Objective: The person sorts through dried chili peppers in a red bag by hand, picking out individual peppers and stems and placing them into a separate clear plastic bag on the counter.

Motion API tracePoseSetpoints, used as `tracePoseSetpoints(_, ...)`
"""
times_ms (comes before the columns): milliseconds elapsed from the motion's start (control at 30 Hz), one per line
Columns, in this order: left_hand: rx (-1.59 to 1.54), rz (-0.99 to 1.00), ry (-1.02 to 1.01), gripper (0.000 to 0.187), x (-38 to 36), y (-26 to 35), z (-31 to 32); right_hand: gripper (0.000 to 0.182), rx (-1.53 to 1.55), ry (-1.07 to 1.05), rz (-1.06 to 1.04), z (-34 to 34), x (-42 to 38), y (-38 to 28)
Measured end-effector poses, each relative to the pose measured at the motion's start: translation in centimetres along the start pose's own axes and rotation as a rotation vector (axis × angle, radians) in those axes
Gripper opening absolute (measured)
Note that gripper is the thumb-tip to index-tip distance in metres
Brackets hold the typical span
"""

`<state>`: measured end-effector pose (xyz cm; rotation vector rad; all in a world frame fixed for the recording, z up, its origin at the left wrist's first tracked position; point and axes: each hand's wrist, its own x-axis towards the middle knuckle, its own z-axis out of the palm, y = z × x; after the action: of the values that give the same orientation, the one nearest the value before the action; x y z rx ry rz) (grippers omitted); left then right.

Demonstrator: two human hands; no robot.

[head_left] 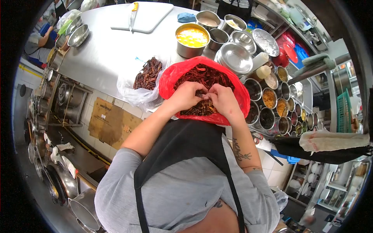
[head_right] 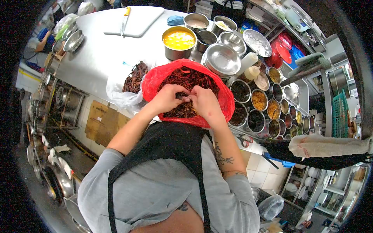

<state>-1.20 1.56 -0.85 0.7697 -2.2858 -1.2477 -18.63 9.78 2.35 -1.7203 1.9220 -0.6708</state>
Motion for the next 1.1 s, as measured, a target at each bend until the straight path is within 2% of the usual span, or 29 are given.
tracePoseSetpoints(100,0.036,0.087,-0.042,0.022,-0.1,-0.9,0.3,0.005,-0.076,-0.071,-0.064,-0.4,-0.4,0.1)
tracePoseSetpoints(200,0.046,0.166,-0.092,0.02,0.1,-1.6,0.3,0.002,0.011,-0.082,-0.236,0.0,-0.1,2.0)
tracePoseSetpoints(333,-0.179,0.187,-0.167,0.016,-0.5,-0.1,-0.6,0.004,0.415,-0.313,-0.147,-1.5,-0.8,2.7)
tracePoseSetpoints(433,-0.279,0.193,-0.201,0.014,-0.5,1.3,-1.7,0.005,0.895,-0.381,-0.098,-1.3,-1.3,3.2)
tracePoseSetpoints(567,-0.342,0.222,-0.216,0.014,-0.1,1.4,-2.1,0.006,1.317,-0.444,-0.19,-0.4,-1.5,2.6)
tracePoseSetpoints(600,-0.426,0.231,-0.202,0.014,0.0,0.9,-1.8,0.014,1.329,-0.434,-0.215,0.0,-1.5,2.7)
tracePoseSetpoints(633,-0.507,0.242,-0.189,0.014,0.1,0.5,-1.6,0.014,1.336,-0.365,-0.153,0.1,-1.5,2.8)
tracePoseSetpoints(733,-0.661,-0.116,-0.169,0.014,-0.2,-0.1,-1.7,0.012,1.306,-0.158,-0.024,0.4,-1.4,2.8)
tracePoseSetpoints(833,-0.842,-0.197,-0.116,0.015,-0.6,-0.2,-0.9,0.014,0.992,0.077,0.021,0.9,-1.2,2.3)
tracePoseSetpoints(933,-0.8,-0.2,-0.129,0.016,-0.5,0.3,-0.7,0.013,0.683,0.058,0.018,1.1,-1.3,2.1)
tracePoseSetpoints(1067,-0.569,-0.024,-0.046,0.017,0.0,0.1,-0.2,0.017,0.371,0.157,-0.081,0.6,-1.9,1.3)
tracePoseSetpoints(1100,-0.537,-0.003,-0.028,0.017,0.1,-0.1,0.0,0.017,0.294,0.225,-0.181,0.5,-1.8,1.0)
